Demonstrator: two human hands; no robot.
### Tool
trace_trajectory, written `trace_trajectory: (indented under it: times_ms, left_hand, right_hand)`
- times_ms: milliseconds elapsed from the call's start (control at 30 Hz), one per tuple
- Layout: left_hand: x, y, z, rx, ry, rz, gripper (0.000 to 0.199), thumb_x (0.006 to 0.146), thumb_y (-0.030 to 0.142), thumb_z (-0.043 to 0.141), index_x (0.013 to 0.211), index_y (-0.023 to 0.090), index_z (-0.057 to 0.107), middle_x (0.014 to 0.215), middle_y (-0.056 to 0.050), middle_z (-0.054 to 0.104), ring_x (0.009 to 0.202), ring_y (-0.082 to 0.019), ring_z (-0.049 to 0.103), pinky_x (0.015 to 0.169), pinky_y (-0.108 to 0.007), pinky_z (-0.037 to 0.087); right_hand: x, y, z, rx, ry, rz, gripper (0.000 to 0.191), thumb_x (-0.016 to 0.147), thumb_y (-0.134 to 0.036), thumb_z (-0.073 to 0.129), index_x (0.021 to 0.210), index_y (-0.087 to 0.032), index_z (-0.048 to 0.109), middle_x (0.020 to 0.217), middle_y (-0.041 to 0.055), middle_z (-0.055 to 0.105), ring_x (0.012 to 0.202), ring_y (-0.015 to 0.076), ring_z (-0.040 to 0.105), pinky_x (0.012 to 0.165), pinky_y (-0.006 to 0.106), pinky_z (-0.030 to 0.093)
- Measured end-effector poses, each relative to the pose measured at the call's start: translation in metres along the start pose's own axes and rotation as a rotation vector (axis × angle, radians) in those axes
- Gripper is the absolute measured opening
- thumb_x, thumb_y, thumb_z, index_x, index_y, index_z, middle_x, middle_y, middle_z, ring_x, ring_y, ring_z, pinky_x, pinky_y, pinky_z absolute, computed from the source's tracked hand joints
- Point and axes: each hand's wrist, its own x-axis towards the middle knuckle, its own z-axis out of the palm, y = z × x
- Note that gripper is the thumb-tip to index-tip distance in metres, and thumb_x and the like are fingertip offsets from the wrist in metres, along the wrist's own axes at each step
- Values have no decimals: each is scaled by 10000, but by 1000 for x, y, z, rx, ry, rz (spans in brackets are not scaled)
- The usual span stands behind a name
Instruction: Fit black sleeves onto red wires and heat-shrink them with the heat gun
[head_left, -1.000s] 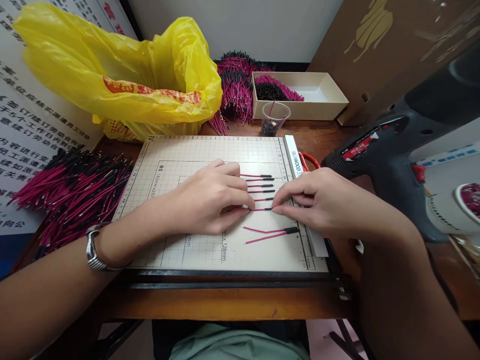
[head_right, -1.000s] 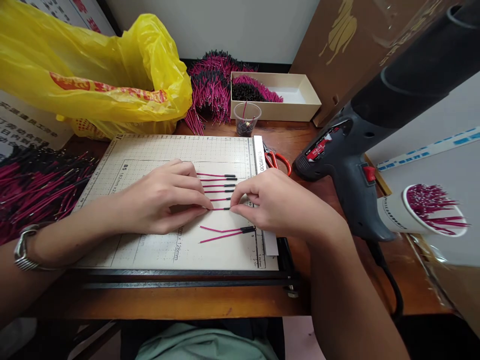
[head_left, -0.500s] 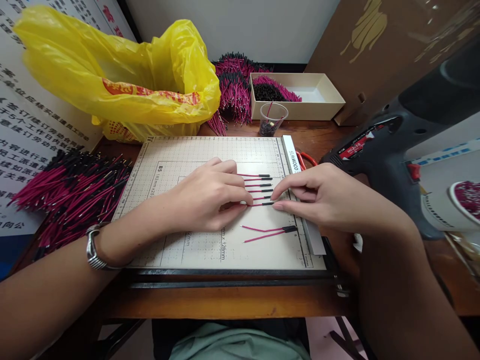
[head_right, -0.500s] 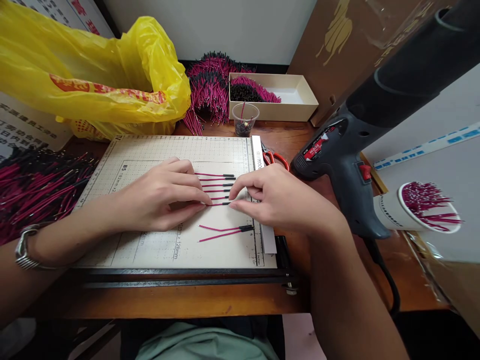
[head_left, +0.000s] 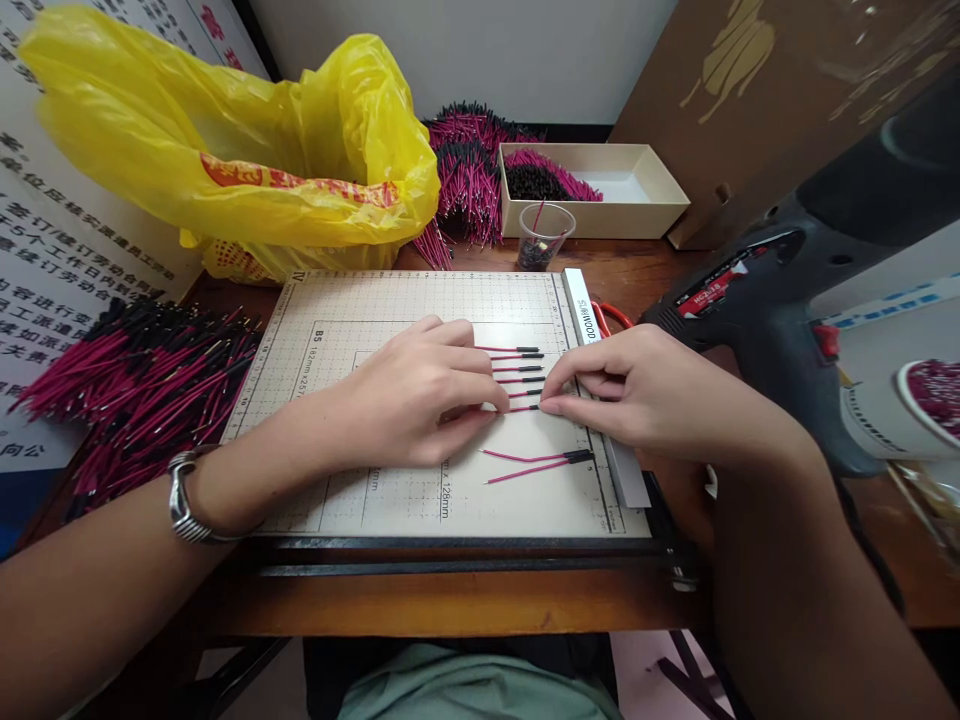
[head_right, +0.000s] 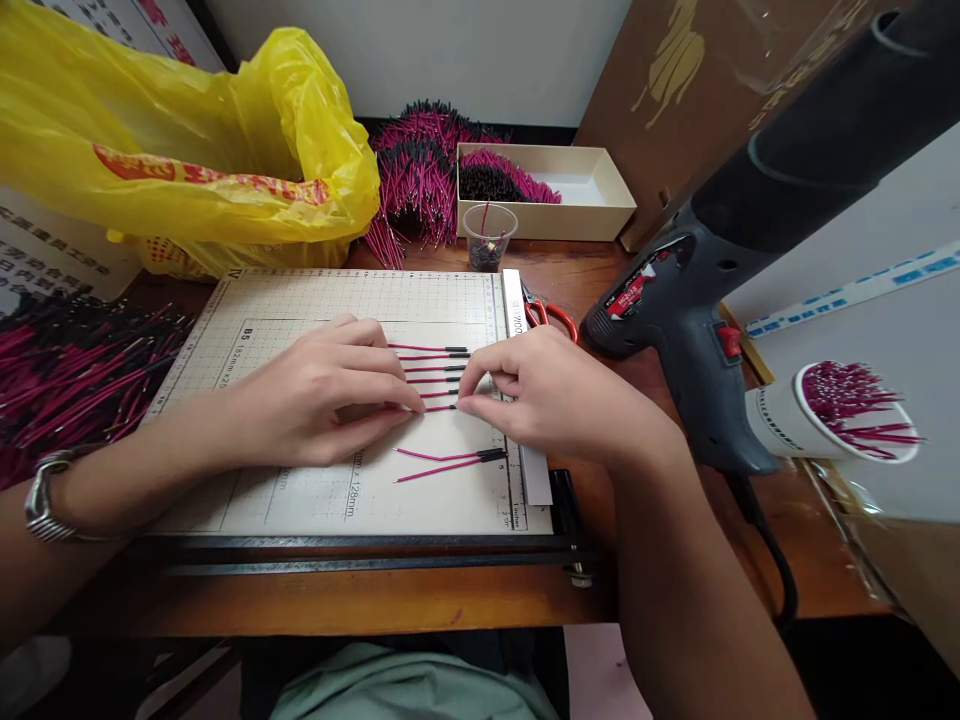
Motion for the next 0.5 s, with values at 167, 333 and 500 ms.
trace_trajectory:
  times_ms: [167,333,500]
  left_hand:
    - [3,18,7,-70,9,51,163,964,225,577,998,194,733,895,-29,744,775,-184,519,747,-333,400]
    - [3,18,7,35,-48,81,206,967,194,539,931,205,742,833,-16,735,787,-195,505,767,-354,361]
    - [-1,12,-2,48,-75,60,208,941,166,547,855,214,731,795,-7,738,791,-198,505,735,-356,327]
  right_hand:
    - [-1,-2,-2,73,11,-13,196,845,-305,614,722,-168,682,483,-76,253,472,62,225,502,267,227]
    - [-3,-4,-2,74,-23,-9,189,832,-287,616,725,-165,713,499,-55,336,491,64,257,495,263,220]
    - [-5,-6,-4,55,-97,2,161,813,-232,623,766,-178,767,567,-20,566,510,76,388,522,254,307]
